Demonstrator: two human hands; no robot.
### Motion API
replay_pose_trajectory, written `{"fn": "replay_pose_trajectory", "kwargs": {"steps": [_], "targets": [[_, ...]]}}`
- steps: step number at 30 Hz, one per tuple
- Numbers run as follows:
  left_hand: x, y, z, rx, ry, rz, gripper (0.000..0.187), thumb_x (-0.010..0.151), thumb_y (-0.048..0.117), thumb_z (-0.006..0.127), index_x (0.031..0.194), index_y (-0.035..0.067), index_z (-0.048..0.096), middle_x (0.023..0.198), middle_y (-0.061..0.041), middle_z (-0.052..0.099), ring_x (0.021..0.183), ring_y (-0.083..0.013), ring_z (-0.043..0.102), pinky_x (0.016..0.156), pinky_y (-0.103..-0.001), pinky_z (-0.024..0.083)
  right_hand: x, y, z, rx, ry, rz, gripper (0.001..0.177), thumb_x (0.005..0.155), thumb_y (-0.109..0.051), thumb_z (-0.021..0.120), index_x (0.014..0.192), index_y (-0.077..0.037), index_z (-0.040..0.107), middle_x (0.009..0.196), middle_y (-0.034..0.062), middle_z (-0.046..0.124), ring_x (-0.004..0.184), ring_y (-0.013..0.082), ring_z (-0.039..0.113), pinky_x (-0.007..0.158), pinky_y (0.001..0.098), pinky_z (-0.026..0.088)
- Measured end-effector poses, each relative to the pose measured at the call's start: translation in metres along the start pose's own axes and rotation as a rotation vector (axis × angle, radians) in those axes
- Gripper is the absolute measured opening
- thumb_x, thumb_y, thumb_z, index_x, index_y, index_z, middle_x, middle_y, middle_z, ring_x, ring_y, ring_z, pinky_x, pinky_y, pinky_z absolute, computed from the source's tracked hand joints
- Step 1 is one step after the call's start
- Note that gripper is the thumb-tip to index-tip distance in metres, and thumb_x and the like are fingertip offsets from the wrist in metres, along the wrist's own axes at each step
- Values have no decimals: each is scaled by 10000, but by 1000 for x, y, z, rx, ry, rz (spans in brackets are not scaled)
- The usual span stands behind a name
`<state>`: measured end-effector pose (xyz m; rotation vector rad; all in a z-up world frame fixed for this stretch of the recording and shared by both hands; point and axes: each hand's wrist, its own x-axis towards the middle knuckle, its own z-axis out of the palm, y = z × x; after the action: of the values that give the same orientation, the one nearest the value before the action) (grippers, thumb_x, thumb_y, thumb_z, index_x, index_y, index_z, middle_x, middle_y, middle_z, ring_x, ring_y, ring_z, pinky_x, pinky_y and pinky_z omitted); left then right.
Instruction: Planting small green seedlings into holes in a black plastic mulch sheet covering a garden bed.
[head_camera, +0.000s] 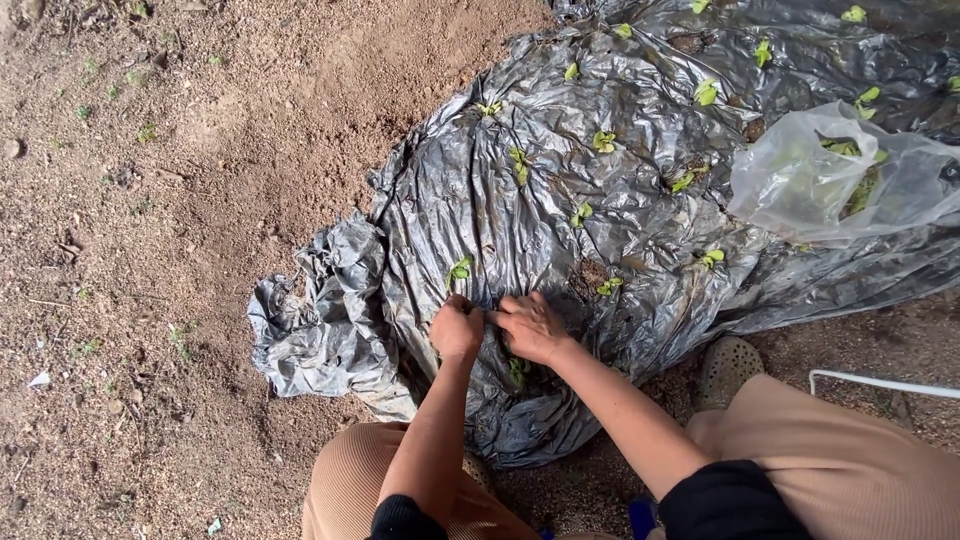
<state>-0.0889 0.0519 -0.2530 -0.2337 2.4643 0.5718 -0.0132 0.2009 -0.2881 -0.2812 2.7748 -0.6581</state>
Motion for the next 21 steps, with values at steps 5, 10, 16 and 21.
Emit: {"fn": "replay_pose_trajectory", "kwargs": {"steps": [5,10,16,21], "targets": [[16,-14,16,29,0,15,269,825,407,665,1021,261,778,1026,-96,779,1112,-333,713,946,-472,560,9,18,49,-177,-22,30,451,906,-159,475,1325,-255,611,1204,88,571,1016,291,539,975,474,375],[14,-15,14,37,-14,44,272,817,377,638,995,250,800,1004,-124,780,1090,-353,716,927,-482,574,6,13,54,392,339,-256,551,993,-101,393,1530,-107,519,1331,37,559,1172,37,473,980,137,302],[26,-21,22,59,-9,53,272,800,364,642,978,263,821,958,-115,787,1035,-353,736,895,-474,592,6,-10,23,-70,-11,70,499,911,-128,481,1402,-188,554,1281,196,519,1048,377,528,1013,555,388],[30,-21,26,90,-19,56,275,786,345,633,959,255,827,966,-138,785,1048,-371,726,920,-474,590,1,-26,-1,9,-41,123,449,908,-134,508,1339,-192,617,1294,212,533,1059,365,497,1145,639,262]]}}
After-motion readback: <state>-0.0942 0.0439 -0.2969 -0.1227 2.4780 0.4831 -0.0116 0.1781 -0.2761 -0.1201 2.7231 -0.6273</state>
